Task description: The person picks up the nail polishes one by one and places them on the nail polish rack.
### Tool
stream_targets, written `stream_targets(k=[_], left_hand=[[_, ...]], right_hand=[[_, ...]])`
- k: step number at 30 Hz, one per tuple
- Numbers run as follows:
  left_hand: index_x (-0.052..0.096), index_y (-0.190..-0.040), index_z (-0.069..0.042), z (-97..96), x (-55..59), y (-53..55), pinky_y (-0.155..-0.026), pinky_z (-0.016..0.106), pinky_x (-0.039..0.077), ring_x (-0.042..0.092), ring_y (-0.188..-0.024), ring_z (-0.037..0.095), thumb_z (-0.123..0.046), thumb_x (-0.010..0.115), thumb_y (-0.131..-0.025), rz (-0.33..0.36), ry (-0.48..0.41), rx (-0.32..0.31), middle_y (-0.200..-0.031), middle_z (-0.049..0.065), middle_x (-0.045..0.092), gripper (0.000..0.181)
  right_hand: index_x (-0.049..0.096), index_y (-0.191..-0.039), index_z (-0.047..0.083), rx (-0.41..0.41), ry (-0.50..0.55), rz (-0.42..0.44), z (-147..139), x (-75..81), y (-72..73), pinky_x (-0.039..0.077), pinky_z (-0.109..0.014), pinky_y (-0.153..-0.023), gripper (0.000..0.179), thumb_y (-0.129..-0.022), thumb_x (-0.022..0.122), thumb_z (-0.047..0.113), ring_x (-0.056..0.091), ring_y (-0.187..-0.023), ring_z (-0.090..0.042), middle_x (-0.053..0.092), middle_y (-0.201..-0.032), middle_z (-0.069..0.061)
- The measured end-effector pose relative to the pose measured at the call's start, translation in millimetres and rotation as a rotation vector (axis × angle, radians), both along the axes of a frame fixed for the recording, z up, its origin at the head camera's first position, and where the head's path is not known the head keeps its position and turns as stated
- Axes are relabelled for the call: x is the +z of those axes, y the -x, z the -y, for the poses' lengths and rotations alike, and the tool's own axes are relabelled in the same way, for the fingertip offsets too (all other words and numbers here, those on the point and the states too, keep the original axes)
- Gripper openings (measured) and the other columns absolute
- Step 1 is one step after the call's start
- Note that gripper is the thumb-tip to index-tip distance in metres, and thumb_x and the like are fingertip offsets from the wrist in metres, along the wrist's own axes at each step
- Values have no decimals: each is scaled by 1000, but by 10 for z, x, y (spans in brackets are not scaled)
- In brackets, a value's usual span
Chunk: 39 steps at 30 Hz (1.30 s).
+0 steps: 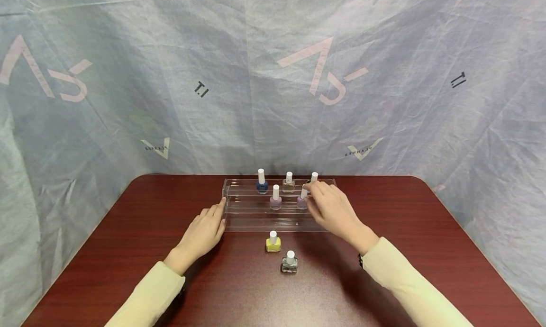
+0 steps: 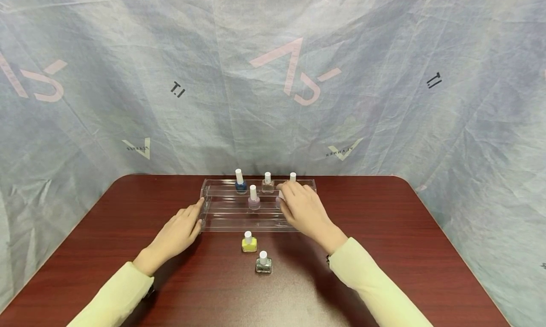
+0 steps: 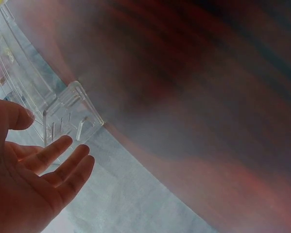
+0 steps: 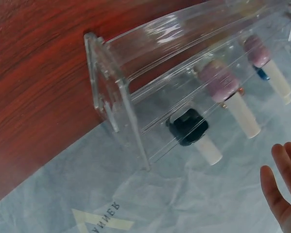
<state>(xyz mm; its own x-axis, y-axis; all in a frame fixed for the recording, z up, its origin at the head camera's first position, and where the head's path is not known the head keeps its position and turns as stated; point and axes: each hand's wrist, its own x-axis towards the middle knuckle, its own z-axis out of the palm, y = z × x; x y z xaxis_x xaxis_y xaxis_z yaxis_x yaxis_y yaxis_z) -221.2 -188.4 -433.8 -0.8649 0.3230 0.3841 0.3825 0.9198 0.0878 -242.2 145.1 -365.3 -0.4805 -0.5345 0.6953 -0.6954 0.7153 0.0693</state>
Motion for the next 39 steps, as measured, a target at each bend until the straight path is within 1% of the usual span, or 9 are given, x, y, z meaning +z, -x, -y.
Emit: stream_targets(k=[6, 11, 18, 21, 24, 27, 32, 35, 39], left_hand=[[33, -140, 0, 1, 8, -3, -83, 46, 47, 55, -105, 34, -18, 52, -90, 10, -1, 1, -122, 16, 55, 56], [31, -141, -1, 4, 8, -5, -83, 46, 47, 55, -106, 34, -19, 52, -91, 22, -1, 4, -123, 15, 55, 57], [30, -141, -1, 7, 4, -3, -82, 46, 47, 55, -105, 34, -19, 52, -91, 24, 0, 1, -123, 16, 55, 57], [30, -142, -1, 9, 3, 1, -82, 46, 47, 55, -105, 34, -19, 51, -91, 31, -2, 0, -123, 15, 55, 57], [29, -142, -2, 9, 6, 4, -83, 46, 47, 55, -105, 34, -19, 50, -91, 41, -4, 1, -124, 15, 54, 57], [30, -142, -2, 8, 5, 2, -82, 46, 47, 55, -105, 34, -19, 50, -91, 38, -9, 2, -123, 15, 55, 57], [32, -141, -1, 2, -3, -3, -81, 46, 47, 55, -103, 34, -18, 53, -90, 15, -15, 1, -123, 15, 55, 57], [32, -141, -1, 3, -8, 0, -81, 46, 47, 55, -103, 34, -18, 53, -90, 13, -19, -1, -123, 15, 55, 57], [30, -142, -3, 11, -6, 0, -83, 46, 47, 55, -105, 34, -19, 51, -91, 35, -19, 5, -124, 15, 54, 58]], right_hand=[[59, -101, 7, 34, -26, -7, 64, -42, -67, 45, -32, -64, 20, -83, 60, 16, 58, -82, -17, 61, -96, -1], [59, -102, 8, 45, -71, -28, 108, -89, -106, 46, -32, -66, 22, -81, 61, 16, 59, -85, -18, 61, -98, -3], [60, -102, 8, 52, -107, -5, 159, -155, -142, 47, -32, -70, 22, -83, 61, 18, 59, -87, -18, 62, -95, -3], [60, -101, 7, 70, -113, -27, 181, -200, -147, 46, -31, -66, 22, -83, 60, 20, 60, -85, -19, 62, -94, -4], [60, -100, 8, 81, -128, -41, 202, -239, -157, 43, -31, -62, 23, -81, 62, 20, 59, -81, -19, 61, -91, -3], [59, -98, 9, 82, -150, -37, 224, -285, -166, 41, -29, -61, 21, -79, 63, 19, 57, -77, -18, 59, -88, -2], [58, -97, 11, 96, -180, -15, 268, -361, -189, 42, -29, -60, 20, -79, 65, 18, 55, -75, -16, 57, -86, 1], [58, -97, 12, 117, -179, -18, 301, -393, -199, 44, -30, -61, 23, -77, 68, 18, 56, -77, -15, 58, -87, 1], [59, -98, 12, 144, -169, -8, 336, -420, -203, 46, -30, -66, 23, -78, 68, 18, 58, -80, -15, 59, -88, 2]])
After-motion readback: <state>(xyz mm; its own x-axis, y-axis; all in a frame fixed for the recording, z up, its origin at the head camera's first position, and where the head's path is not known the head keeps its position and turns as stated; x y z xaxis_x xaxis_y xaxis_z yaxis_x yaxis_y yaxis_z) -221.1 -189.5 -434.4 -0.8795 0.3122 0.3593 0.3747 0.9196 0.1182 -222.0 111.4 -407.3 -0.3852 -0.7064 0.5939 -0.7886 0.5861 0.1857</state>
